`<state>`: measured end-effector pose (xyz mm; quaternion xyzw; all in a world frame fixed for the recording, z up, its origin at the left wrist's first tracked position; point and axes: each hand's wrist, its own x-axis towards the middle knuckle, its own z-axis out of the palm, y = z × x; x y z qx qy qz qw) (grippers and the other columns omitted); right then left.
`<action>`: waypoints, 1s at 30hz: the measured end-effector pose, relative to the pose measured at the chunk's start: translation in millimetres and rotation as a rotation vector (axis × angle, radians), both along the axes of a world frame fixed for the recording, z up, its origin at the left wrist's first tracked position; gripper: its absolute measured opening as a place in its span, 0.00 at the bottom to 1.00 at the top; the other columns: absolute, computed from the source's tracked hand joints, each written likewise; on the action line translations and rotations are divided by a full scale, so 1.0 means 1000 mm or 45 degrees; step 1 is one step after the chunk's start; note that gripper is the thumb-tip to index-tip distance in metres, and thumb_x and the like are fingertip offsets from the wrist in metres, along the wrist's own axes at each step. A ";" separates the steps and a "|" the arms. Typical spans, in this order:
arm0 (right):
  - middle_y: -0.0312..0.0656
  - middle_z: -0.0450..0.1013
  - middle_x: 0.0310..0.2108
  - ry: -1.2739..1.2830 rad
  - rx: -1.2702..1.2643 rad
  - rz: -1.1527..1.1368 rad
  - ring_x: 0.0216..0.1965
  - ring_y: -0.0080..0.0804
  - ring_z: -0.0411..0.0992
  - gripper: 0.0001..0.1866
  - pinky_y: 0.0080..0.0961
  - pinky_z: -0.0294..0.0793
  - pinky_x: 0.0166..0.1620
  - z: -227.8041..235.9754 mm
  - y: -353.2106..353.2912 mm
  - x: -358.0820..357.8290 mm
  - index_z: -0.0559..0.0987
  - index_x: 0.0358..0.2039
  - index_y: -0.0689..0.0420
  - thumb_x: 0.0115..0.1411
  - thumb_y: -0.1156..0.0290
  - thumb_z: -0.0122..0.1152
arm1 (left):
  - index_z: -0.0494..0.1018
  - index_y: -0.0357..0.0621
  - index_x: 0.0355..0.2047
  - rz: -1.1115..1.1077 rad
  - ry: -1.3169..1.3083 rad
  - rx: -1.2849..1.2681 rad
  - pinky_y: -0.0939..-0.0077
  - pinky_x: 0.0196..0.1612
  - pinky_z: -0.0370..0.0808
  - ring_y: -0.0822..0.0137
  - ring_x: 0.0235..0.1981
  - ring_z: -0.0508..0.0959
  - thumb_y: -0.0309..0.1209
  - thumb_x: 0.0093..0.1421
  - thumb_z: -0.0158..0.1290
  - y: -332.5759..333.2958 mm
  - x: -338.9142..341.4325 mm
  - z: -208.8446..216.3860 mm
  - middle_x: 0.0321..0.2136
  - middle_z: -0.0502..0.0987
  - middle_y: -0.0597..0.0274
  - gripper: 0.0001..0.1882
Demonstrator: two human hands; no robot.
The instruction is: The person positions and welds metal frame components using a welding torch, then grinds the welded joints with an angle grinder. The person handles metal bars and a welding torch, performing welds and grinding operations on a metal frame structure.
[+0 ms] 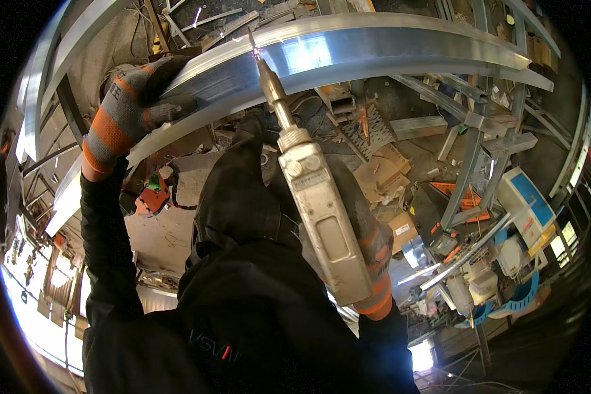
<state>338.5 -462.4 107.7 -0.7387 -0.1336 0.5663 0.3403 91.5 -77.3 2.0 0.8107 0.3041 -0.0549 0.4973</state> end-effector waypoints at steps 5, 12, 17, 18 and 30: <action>0.46 0.79 0.57 -0.053 0.016 -0.058 0.53 0.38 0.80 0.36 0.38 0.82 0.52 0.015 -0.009 0.002 0.71 0.71 0.58 0.66 0.62 0.72 | 0.78 0.37 0.68 0.005 -0.089 0.016 0.64 0.57 0.84 0.60 0.47 0.88 0.40 0.66 0.72 0.001 -0.003 -0.011 0.49 0.88 0.48 0.34; 0.46 0.79 0.57 -0.164 0.055 -0.192 0.54 0.39 0.80 0.36 0.38 0.82 0.53 0.036 -0.036 0.009 0.71 0.71 0.58 0.66 0.63 0.72 | 0.82 0.34 0.61 -0.018 -0.020 -0.103 0.65 0.48 0.83 0.61 0.40 0.87 0.47 0.76 0.61 0.013 0.004 0.012 0.41 0.88 0.50 0.27; 0.46 0.79 0.58 -0.236 0.095 -0.279 0.54 0.39 0.79 0.36 0.38 0.82 0.53 0.057 -0.064 0.010 0.71 0.71 0.58 0.66 0.64 0.73 | 0.81 0.38 0.61 -0.313 -0.132 0.127 0.66 0.46 0.84 0.61 0.42 0.85 0.34 0.78 0.58 0.025 -0.012 0.023 0.46 0.86 0.51 0.17; 0.46 0.79 0.58 -0.246 0.106 -0.297 0.54 0.39 0.79 0.36 0.38 0.82 0.53 0.061 -0.067 0.010 0.71 0.71 0.58 0.66 0.64 0.73 | 0.80 0.38 0.62 -0.486 -0.319 0.380 0.66 0.46 0.84 0.60 0.43 0.85 0.32 0.78 0.58 0.026 -0.016 0.023 0.48 0.85 0.51 0.17; 0.47 0.78 0.59 -0.274 0.150 -0.320 0.56 0.39 0.79 0.36 0.39 0.81 0.54 0.074 -0.087 -0.018 0.71 0.71 0.58 0.65 0.65 0.74 | 0.71 0.36 0.73 -0.284 0.164 -0.929 0.62 0.72 0.70 0.54 0.66 0.78 0.46 0.84 0.43 -0.048 -0.058 -0.003 0.66 0.77 0.45 0.30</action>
